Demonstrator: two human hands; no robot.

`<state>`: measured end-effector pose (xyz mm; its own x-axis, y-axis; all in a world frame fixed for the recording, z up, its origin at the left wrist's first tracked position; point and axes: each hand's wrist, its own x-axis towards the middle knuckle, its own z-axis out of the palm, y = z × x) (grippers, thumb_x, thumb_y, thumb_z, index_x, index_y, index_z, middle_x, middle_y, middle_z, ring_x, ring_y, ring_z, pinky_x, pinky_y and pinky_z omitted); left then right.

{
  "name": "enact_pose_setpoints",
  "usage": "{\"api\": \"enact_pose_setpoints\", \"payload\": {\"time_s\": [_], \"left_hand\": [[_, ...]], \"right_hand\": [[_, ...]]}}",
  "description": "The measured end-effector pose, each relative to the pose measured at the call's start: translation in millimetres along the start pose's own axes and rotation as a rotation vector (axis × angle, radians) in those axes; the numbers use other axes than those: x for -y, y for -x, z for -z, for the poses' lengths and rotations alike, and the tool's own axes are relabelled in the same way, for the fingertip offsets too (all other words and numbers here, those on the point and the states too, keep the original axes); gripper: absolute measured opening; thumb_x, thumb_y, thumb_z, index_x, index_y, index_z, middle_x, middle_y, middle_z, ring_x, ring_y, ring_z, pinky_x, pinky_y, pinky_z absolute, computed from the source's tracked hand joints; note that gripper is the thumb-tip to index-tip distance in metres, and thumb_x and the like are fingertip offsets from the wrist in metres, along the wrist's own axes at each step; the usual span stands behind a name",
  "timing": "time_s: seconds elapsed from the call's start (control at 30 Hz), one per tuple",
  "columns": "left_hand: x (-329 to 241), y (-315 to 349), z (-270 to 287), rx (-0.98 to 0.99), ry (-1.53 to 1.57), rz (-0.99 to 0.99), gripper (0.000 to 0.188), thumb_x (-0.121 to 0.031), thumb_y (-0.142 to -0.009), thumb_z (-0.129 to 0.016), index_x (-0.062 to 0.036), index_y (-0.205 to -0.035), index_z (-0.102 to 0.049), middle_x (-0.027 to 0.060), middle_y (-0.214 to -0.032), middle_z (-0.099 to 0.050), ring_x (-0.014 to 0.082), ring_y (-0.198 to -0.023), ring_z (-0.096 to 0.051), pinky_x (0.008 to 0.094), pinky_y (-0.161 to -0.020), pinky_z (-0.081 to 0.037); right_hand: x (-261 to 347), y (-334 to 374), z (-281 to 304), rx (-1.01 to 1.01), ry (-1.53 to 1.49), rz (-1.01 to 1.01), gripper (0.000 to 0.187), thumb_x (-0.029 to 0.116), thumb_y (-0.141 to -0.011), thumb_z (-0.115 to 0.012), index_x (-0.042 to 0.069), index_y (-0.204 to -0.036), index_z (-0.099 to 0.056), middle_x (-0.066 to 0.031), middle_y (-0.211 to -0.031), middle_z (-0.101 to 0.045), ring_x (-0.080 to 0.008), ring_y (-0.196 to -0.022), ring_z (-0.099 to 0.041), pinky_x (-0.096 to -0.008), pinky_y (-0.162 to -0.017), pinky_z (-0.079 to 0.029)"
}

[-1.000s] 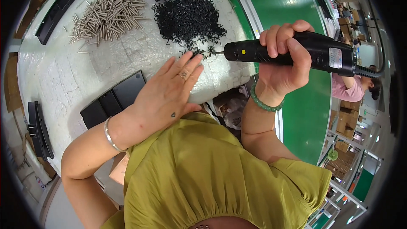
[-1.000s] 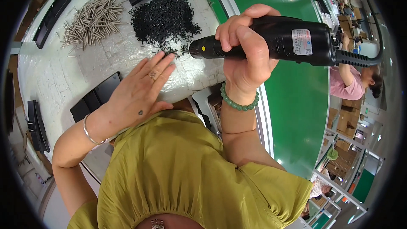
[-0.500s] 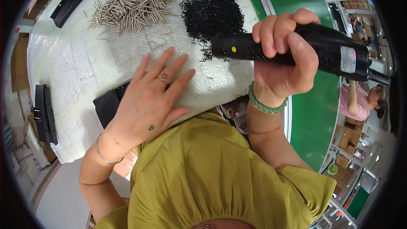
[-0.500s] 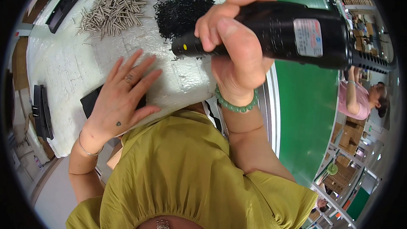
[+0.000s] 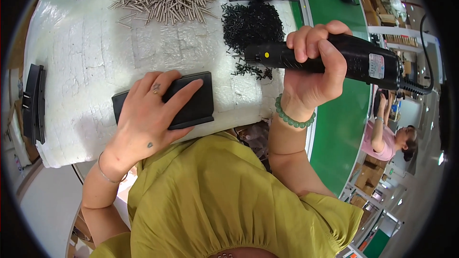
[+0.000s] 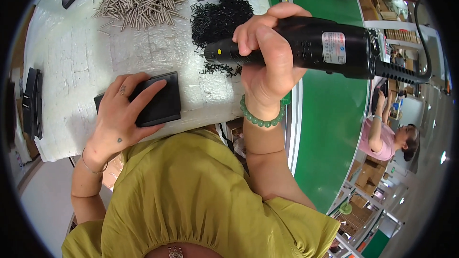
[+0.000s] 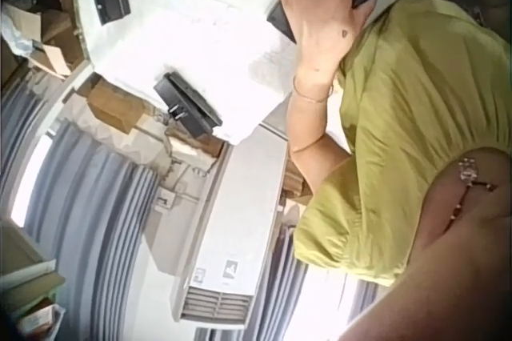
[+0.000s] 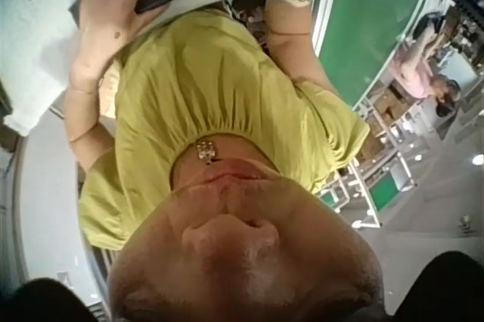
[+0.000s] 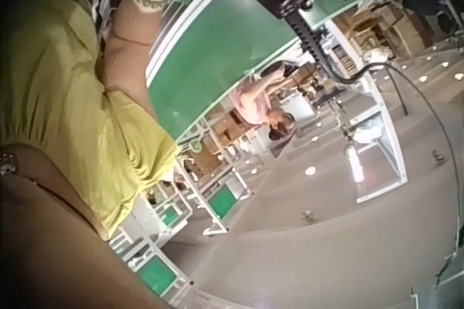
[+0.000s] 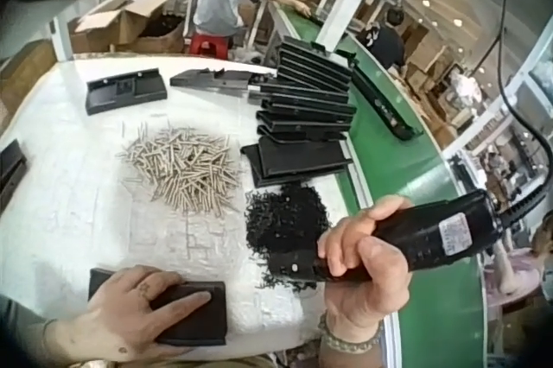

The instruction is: Assembling plastic components using an electric screwdriver on a manufacturing workbench.

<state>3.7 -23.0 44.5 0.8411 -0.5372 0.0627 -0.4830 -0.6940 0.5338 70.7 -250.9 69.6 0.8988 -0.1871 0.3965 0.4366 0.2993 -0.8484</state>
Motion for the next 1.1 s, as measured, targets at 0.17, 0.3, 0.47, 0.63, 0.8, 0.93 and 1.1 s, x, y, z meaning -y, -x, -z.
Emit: {"api": "enact_pose_setpoints", "payload": {"time_s": [0.17,0.3,0.47,0.63,0.8,0.93,1.1], "left_hand": [[3,-20,1,-0.084,0.075,-0.049,0.067,-0.022,-0.055,-0.08,-0.0084,-0.117,-0.057,0.0126,-0.112,-0.052,0.0329,-0.103,-0.049,0.0406,-0.088,-0.042],[15,-54,-7,-0.218,0.238,-0.149,0.048,-0.019,-0.064,-0.078,-0.0059,-0.107,-0.062,0.0099,-0.101,-0.057,0.0297,-0.097,-0.052,0.038,-0.083,-0.044],[20,-78,-20,-0.369,0.385,-0.276,0.02,-0.011,-0.069,-0.075,-0.0061,-0.088,-0.069,0.0053,-0.082,-0.061,0.026,-0.086,-0.054,0.0345,-0.073,-0.046],[12,-70,-16,-0.442,0.353,-0.263,0.013,-0.009,-0.068,-0.074,-0.0061,-0.08,-0.068,0.0037,-0.079,-0.061,0.0248,-0.084,-0.054,0.033,-0.071,-0.046],[11,-63,-9,-0.477,0.202,-0.321,0.014,-0.006,-0.065,-0.073,-0.0052,-0.074,-0.063,0.0024,-0.079,-0.058,0.0239,-0.085,-0.054,0.0332,-0.07,-0.046],[6,-54,-5,-0.462,-0.001,-0.328,0.018,-0.003,-0.063,-0.069,-0.0036,-0.08,-0.061,0.0044,-0.081,-0.056,0.026,-0.09,-0.054,0.0347,-0.075,-0.046],[9,-46,-9,-0.459,-0.013,-0.379,0.02,-0.003,-0.062,-0.065,-0.0025,-0.082,-0.06,0.0044,-0.081,-0.054,0.0249,-0.092,-0.055,0.0358,-0.076,-0.047]], "right_hand": [[10,0,-5,0.041,-0.085,0.005,0.027,0.01,-0.075,-0.049,0.004,-0.1,-0.055,-0.0008,-0.062,-0.039,-0.0128,-0.052,-0.038,-0.0305,-0.06,-0.037],[30,-5,1,0.226,-0.309,0.043,0.029,0.011,-0.077,-0.05,0.004,-0.104,-0.056,0.0026,-0.063,-0.043,-0.0085,-0.056,-0.04,-0.0272,-0.063,-0.036],[42,-5,4,0.261,-0.386,0.049,0.03,0.013,-0.075,-0.053,0.003,-0.103,-0.056,0.0045,-0.063,-0.043,-0.0068,-0.055,-0.041,-0.0261,-0.063,-0.036],[42,-6,7,0.358,-0.455,0.067,0.039,0.015,-0.08,-0.048,0.008,-0.118,-0.051,0.0027,-0.065,-0.044,-0.0098,-0.056,-0.043,-0.0286,-0.062,-0.038],[46,-1,-9,0.367,-0.372,0.045,0.027,0.012,-0.074,-0.055,0.006,-0.1,-0.053,0.0051,-0.062,-0.046,-0.0057,-0.053,-0.045,-0.0239,-0.061,-0.037],[48,3,-19,0.482,-0.261,0.068,0.028,0.012,-0.073,-0.055,0.008,-0.1,-0.049,0.0052,-0.062,-0.047,-0.006,-0.052,-0.046,-0.0225,-0.058,-0.037],[53,12,-32,0.59,-0.135,0.115,0.033,0.014,-0.072,-0.063,0.009,-0.1,-0.045,0.0049,-0.061,-0.047,-0.0065,-0.051,-0.046,-0.0221,-0.057,-0.036]]}}
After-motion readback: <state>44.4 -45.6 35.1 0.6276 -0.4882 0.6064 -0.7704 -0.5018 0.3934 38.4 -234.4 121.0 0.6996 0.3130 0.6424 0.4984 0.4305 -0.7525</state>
